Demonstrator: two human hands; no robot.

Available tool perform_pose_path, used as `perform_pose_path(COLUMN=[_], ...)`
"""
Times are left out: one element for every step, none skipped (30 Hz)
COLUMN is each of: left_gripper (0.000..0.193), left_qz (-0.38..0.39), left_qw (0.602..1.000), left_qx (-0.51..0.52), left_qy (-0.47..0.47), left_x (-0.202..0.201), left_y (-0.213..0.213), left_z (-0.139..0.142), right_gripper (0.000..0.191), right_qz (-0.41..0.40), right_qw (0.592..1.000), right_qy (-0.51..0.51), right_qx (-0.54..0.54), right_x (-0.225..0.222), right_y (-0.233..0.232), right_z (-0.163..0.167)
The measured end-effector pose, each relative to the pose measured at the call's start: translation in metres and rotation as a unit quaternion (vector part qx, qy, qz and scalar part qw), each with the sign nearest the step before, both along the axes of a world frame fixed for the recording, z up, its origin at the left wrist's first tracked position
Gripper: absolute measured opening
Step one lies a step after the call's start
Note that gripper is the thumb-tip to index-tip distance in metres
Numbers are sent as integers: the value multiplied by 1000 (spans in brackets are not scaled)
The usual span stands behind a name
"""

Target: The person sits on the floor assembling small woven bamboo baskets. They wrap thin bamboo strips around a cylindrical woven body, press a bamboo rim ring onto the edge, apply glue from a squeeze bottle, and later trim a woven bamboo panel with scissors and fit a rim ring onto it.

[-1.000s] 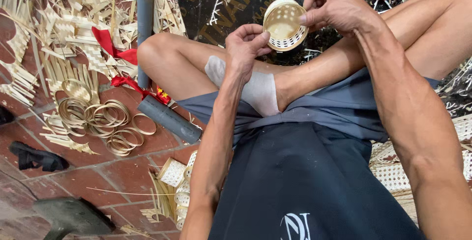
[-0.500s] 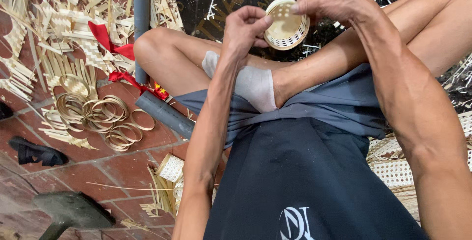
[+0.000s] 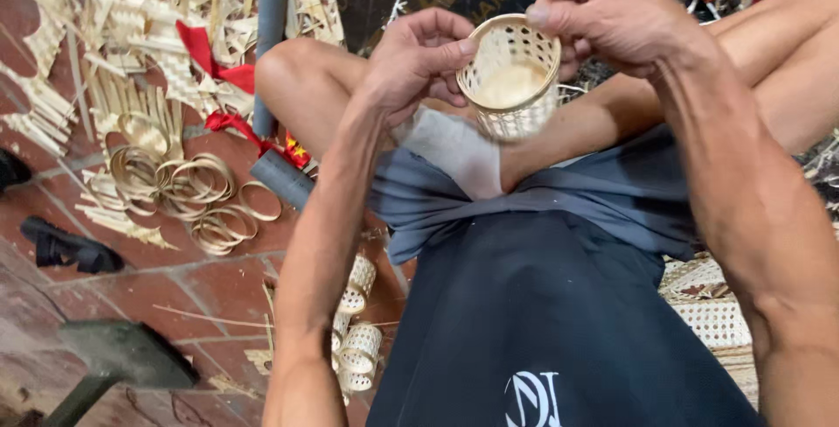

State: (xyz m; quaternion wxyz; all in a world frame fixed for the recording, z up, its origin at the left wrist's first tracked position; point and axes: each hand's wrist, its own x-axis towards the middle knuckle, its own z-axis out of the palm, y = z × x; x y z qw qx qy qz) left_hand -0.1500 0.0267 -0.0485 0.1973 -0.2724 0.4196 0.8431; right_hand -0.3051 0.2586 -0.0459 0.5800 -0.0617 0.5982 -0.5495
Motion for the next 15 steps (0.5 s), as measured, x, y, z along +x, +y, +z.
perform_pose_path(left_gripper=[17,17,18,17,15,14,16,18,20,21,23,25,28,31,35], left_qz=[-8,-16,-23,-33,-42,-51,-58,-65,-72,-101,-129,-159,-150,-141,-132], left_qw=[1000,998,995,991,986,978,972,964,956,932,902,868,870,870,870], left_qx=[-30,-59,-90,-126,-161,-197,-223,-248,-269,-338,-404,-466,-463,-462,-463], left_qy=[4,9,19,28,33,35,56,75,93,87,80,72,84,95,107], left_x=[4,8,10,13,17,23,28,33,40,48,55,62,67,72,75], left_y=[-3,-6,-8,-9,-8,-8,-8,-5,-2,3,7,12,17,21,24], left_z=[8,14,19,24,29,34,40,46,52,58,65,70,74,78,79], right_gripper=[17,18,18,19,20,19,18,18,18,17,17,17,17,18,18], right_qz=[13,25,47,69,91,95,97,100,109,117,125,150,175,201,234], right_qw=[1000,1000,998,996,993,993,992,991,990,988,986,980,973,964,953], right_qy=[7,17,36,55,69,71,75,78,84,91,99,117,135,153,157], right_qx=[1,1,9,17,26,28,29,30,32,36,39,54,69,82,109], right_x=[0,2,4,6,11,17,24,30,36,41,44,47,50,52,53], right_y=[-2,-5,-11,-16,-21,-26,-30,-34,-35,-35,-34,-34,-33,-33,-34], right_z=[8,14,20,26,31,36,42,47,53,60,66,71,75,78,79])
